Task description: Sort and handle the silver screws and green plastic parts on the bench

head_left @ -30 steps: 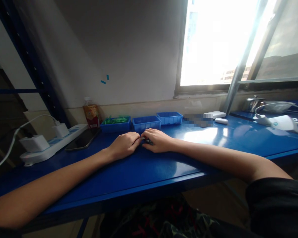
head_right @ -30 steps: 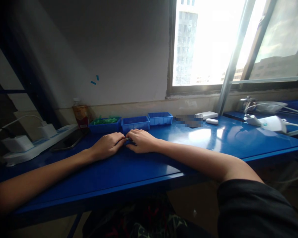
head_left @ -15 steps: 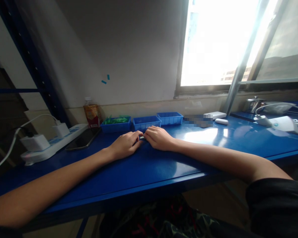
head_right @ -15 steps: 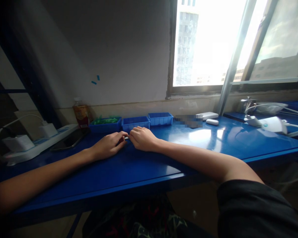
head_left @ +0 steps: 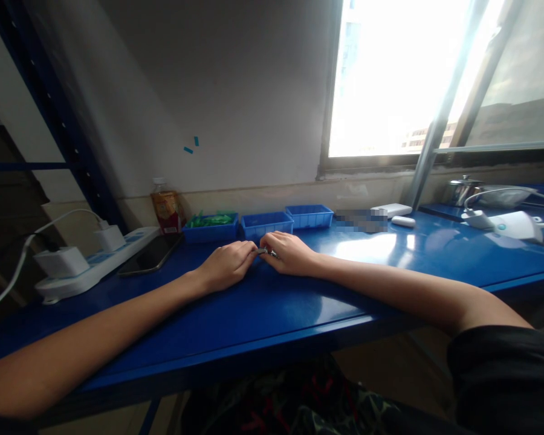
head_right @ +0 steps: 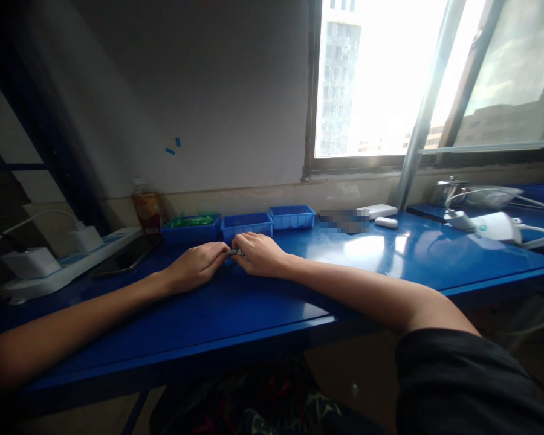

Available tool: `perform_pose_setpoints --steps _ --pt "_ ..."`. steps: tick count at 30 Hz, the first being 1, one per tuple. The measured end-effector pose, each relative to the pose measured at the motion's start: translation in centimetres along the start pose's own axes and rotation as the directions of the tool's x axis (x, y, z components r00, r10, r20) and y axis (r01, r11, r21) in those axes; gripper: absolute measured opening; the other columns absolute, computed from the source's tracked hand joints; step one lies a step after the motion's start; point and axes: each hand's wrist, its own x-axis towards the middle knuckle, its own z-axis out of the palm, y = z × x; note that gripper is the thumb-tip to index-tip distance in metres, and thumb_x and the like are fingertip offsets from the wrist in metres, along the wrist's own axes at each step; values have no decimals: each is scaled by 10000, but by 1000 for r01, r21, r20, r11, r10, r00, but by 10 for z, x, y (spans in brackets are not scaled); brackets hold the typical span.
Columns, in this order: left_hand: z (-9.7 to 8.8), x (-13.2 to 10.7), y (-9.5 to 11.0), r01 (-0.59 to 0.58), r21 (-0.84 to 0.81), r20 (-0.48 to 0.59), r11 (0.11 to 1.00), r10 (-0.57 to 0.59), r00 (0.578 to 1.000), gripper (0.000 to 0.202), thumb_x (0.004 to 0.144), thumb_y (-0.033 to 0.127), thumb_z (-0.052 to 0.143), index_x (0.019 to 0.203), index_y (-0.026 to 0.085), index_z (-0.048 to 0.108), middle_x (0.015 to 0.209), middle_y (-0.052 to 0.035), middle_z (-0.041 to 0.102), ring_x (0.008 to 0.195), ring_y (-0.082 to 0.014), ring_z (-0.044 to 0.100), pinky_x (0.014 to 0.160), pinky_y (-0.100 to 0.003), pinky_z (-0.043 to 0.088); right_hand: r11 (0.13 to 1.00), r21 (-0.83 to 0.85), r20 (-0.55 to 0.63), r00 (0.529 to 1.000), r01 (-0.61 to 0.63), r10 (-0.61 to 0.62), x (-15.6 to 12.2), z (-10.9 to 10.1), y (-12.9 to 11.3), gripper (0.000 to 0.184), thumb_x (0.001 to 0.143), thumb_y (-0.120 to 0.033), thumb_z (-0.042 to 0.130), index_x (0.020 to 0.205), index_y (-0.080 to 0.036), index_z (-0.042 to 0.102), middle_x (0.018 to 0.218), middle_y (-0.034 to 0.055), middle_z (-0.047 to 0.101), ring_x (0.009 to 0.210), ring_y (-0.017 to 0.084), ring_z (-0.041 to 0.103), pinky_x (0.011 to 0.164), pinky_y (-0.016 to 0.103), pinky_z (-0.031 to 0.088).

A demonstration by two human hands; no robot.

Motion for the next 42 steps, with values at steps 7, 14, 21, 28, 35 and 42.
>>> perform_pose_setpoints --steps 7,14,21,28,35,42 --pt "1 0 -1 -14 9 7 1000 14 1000 298 964 379 307 1016 199 540 924 -57 636 859 -207 608 740 -304 457 999 -45 13 1000 -16 17 0 0 0 164 931 -315 478 922 -169 551 869 63 621 837 174 561 721 263 397" --pt "2 0 -1 -12 18 39 1000 11 999 260 948 368 352 1021 207 541 920 -48 617 862 -204 596 735 -301 455 998 -63 65 998 27 -23 1 0 0 250 960 -303 422 852 -156 593 856 66 617 839 164 553 779 274 409" --pt "-1 1 0 -13 72 60 997 9 998 324 966 391 297 970 191 552 913 -60 607 855 -204 589 728 -300 455 1000 4 31 1000 -5 5 0 -1 -1 184 922 -317 489 970 -162 576 907 62 627 878 176 563 763 275 424" --pt "-1 1 0 -11 87 56 996 6 998 362 982 378 246 919 192 550 887 -50 601 838 -197 584 728 -304 455 1000 1 27 999 30 -30 -1 0 1 145 846 -232 561 980 -177 555 919 54 616 869 184 560 737 276 422" --pt "-2 0 2 16 65 49 998 -20 999 327 966 404 294 982 200 548 923 -52 620 866 -206 597 725 -308 456 999 -17 18 999 29 -29 0 2 1 130 915 -257 494 965 -166 571 895 59 619 860 172 561 747 269 426" --pt "-3 -4 1 73 11 12 997 -73 997 255 945 383 363 1075 222 512 904 -33 646 824 -206 629 689 -296 459 999 -35 30 999 28 -27 3 4 -3 211 957 -266 426 931 -151 601 903 76 642 865 173 571 785 282 434"
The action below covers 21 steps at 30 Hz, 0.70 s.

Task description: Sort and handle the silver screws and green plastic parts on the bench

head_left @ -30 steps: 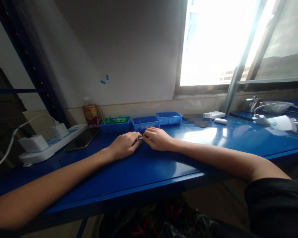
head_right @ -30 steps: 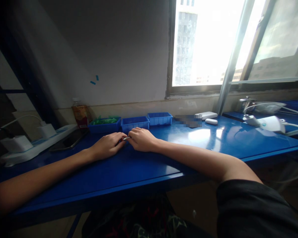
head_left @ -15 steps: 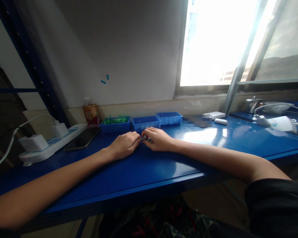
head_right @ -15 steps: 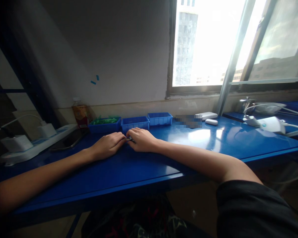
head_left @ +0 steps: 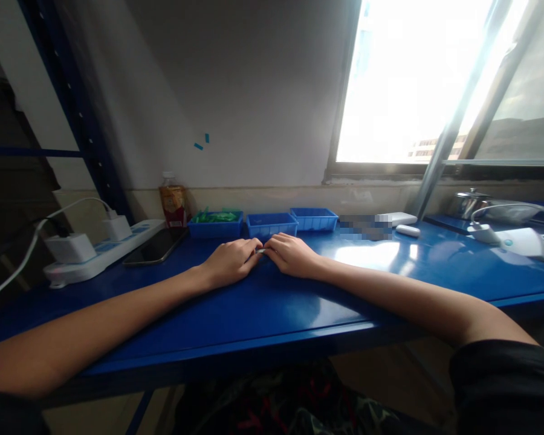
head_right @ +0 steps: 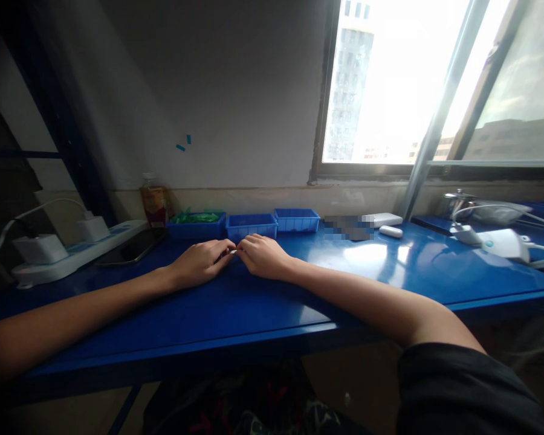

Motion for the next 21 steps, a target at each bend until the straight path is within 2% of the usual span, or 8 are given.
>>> perform_pose_setpoints --steps 7,11,14,16,19,21 --pt "1 -1 0 5 31 -22 1000 -4 1000 352 981 406 249 1062 213 532 957 -58 663 909 -218 638 748 -303 469 1000 18 -63 998 22 -21 -1 0 1 169 888 -293 549 1001 -167 558 886 50 622 829 170 557 720 271 423" --pt "0 0 1 22 18 -11 1000 -22 1000 349 975 413 259 1067 208 526 904 -54 655 856 -216 641 719 -297 466 991 -81 -125 985 108 -118 0 -7 6 164 917 -305 493 943 -170 582 866 60 608 814 174 538 731 281 409" --pt "-1 0 1 48 -15 10 999 -48 999 356 948 423 340 1171 194 498 891 -54 641 804 -212 629 695 -299 464 980 -155 -214 965 121 -153 5 -22 10 223 934 -329 447 936 -163 596 856 77 608 801 187 531 730 299 399" --pt "-1 1 1 15 -48 15 999 -14 1000 395 935 408 379 1262 204 465 941 -54 633 844 -205 614 737 -299 463 985 -166 -297 949 54 -102 10 -33 16 256 945 -346 419 976 -164 595 872 84 612 817 193 536 752 308 394" --pt "1 3 0 -66 -52 39 996 68 997 440 933 383 392 1349 243 423 985 -51 607 910 -199 585 803 -298 453 975 -154 -398 913 -160 87 21 -40 32 299 956 -372 392 1038 -165 591 903 90 619 883 207 547 824 324 384" --pt "2 5 -1 -105 -39 62 994 107 992 439 938 382 383 1362 275 426 1008 -50 587 926 -194 572 812 -290 450 940 -165 -372 902 -298 220 25 -37 48 299 940 -376 431 1072 -162 594 936 93 630 926 224 551 839 337 383"
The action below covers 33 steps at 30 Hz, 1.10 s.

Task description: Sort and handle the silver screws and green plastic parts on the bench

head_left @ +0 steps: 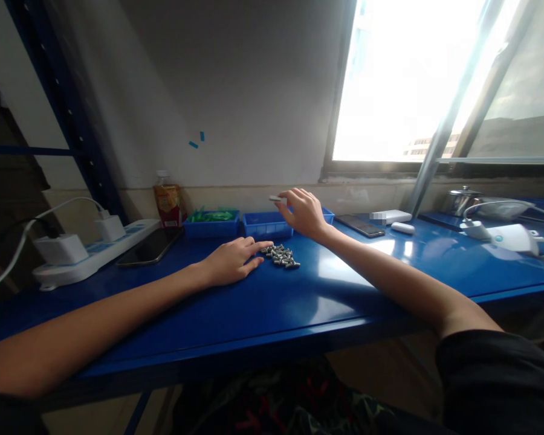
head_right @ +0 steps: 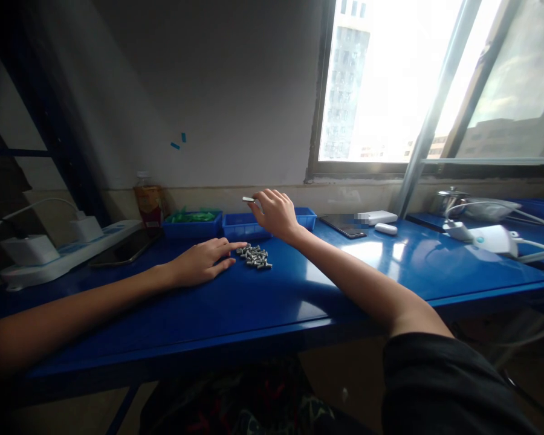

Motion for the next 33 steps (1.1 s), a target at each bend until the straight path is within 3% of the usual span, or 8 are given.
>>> perform_pose_setpoints --steps 4,7,12,17,21,24,28,33 --pt "0 0 -2 -22 16 15 1000 22 1000 390 949 388 360 1288 286 524 1052 -54 568 953 -191 561 829 -284 447 991 -60 210 969 -121 131 -2 9 20 307 867 -362 547 1066 -139 616 921 85 654 879 230 569 769 322 416" --pt "-1 -3 -4 -23 0 13 1000 23 1000 364 945 376 375 1242 275 558 1050 -52 570 971 -192 557 851 -288 449 998 -16 159 985 -63 65 -7 -4 14 240 880 -339 521 984 -157 639 885 70 654 884 220 560 789 321 412" --pt "-1 -5 -5 -15 -9 6 1000 16 1000 320 941 360 380 1146 240 594 1056 -55 571 985 -195 552 880 -295 442 987 99 114 984 129 -140 -21 -34 -29 225 895 -331 511 980 -164 635 873 68 643 876 210 539 814 337 398" --pt "2 -2 -6 -7 15 -1 1000 7 1000 332 919 350 390 1161 193 555 991 -70 578 923 -211 553 818 -310 456 869 301 307 823 393 -478 -44 -30 -66 228 897 -338 511 1007 -179 631 915 68 643 900 203 548 823 325 418" --pt "1 -1 -7 -21 -1 43 1000 21 999 308 915 329 390 1116 214 592 988 -61 571 911 -202 552 802 -300 454 787 431 360 715 442 -599 -52 -18 -68 233 911 -304 497 1078 -183 605 1083 76 619 1044 195 534 925 317 406" --pt "1 -1 -6 -26 9 39 1000 26 999 278 915 312 390 1011 198 625 978 -65 569 910 -201 550 806 -305 450 809 421 373 734 411 -567 -52 -12 -62 217 912 -298 500 1057 -186 617 1036 70 618 968 187 550 913 325 412" --pt "3 -3 -6 -11 6 -10 1000 11 1000 304 937 347 356 989 197 615 955 -64 568 876 -197 561 791 -314 468 881 328 365 815 340 -450 -51 -6 -58 194 881 -319 549 982 -173 626 950 77 584 905 193 523 858 334 424" --pt "8 -3 -9 28 -22 -81 999 -29 996 376 921 369 406 1226 188 531 1337 -109 453 1195 -245 466 1023 -372 388 955 237 372 892 177 -257 -51 1 -54 304 887 -348 535 1126 -160 546 1039 98 560 986 217 502 861 362 420"
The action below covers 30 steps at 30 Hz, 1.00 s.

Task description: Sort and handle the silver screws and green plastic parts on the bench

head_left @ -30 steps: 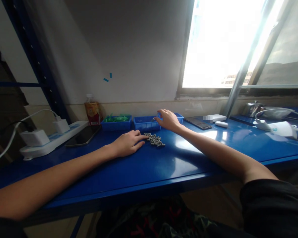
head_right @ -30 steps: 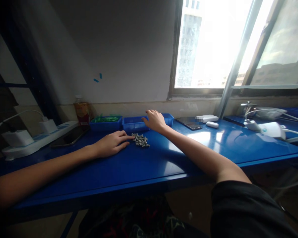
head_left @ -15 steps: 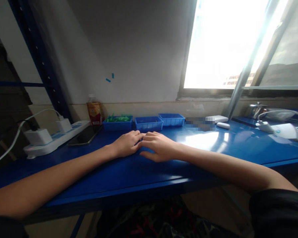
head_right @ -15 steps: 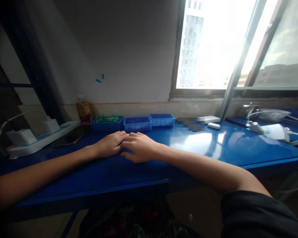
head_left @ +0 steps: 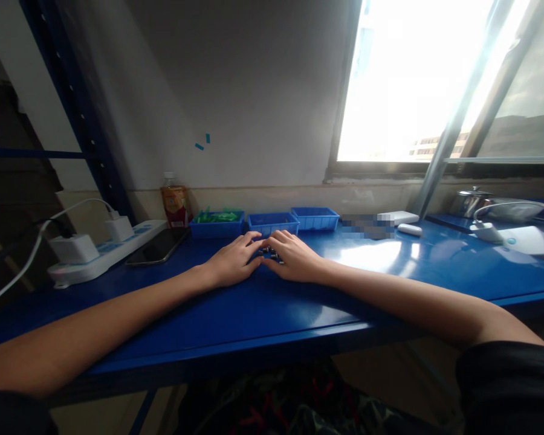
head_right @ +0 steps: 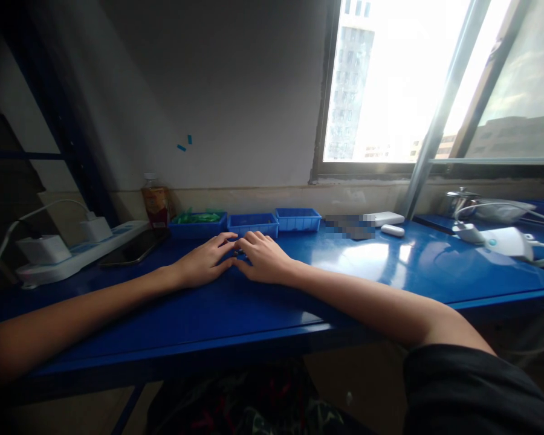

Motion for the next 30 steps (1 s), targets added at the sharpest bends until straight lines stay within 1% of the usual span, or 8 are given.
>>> perform_pose_setpoints --steps 1,3,6,12,19,24,27,30 --pt "0 0 -1 -3 -6 26 1000 3 1000 389 923 366 404 1251 190 519 1375 -103 437 1238 -248 437 1056 -377 357 1000 2 20 1000 -23 23 0 1 2 321 884 -346 541 1145 -159 537 1054 103 562 1004 223 502 863 365 419" --pt "-1 1 -1 -3 -28 95 1000 6 995 392 934 355 382 1265 192 513 1345 -91 496 1223 -234 469 1052 -364 361 999 6 70 996 -52 51 0 2 5 344 876 -338 558 1169 -160 527 1071 108 568 1027 233 505 867 372 416" --pt "-4 1 2 32 -18 138 999 -29 990 374 931 356 380 1227 189 535 1191 -86 615 1088 -229 572 936 -338 447 998 7 111 992 -55 54 0 3 8 361 883 -344 555 1202 -179 513 1084 105 571 1037 237 510 871 383 410" --pt "-8 -1 11 153 122 55 981 -161 986 304 897 402 421 1087 237 592 1044 -52 666 960 -244 619 740 -312 481 999 11 110 993 -42 41 0 4 7 385 891 -346 554 1234 -183 495 1081 110 556 1038 239 492 867 387 414" --pt "-5 -1 10 174 141 -7 975 -175 985 160 875 306 450 923 244 589 916 -20 667 881 -218 621 659 -284 447 999 -3 131 991 -42 42 0 4 7 320 900 -366 537 1168 -191 559 1048 95 536 1008 226 484 872 380 424" --pt "-4 -2 10 137 93 -43 986 -133 990 162 902 304 424 958 237 560 941 -24 641 871 -208 616 666 -282 453 999 28 82 996 -36 34 0 4 5 289 876 -338 566 1114 -174 580 973 82 537 971 222 481 870 371 428" --pt "-5 -2 12 22 8 -79 1000 -21 997 169 930 273 385 956 207 539 951 -41 615 867 -186 602 727 -278 467 998 64 -22 1000 7 -5 1 3 4 218 852 -229 557 1055 -153 571 970 82 533 950 214 479 869 349 426" --pt "-6 -2 13 -111 -49 -103 993 106 989 187 949 261 365 939 180 533 935 -60 595 865 -174 586 775 -276 472 997 48 -124 991 56 -49 2 3 4 230 813 -74 449 1007 -150 545 953 84 522 905 203 473 834 329 422"
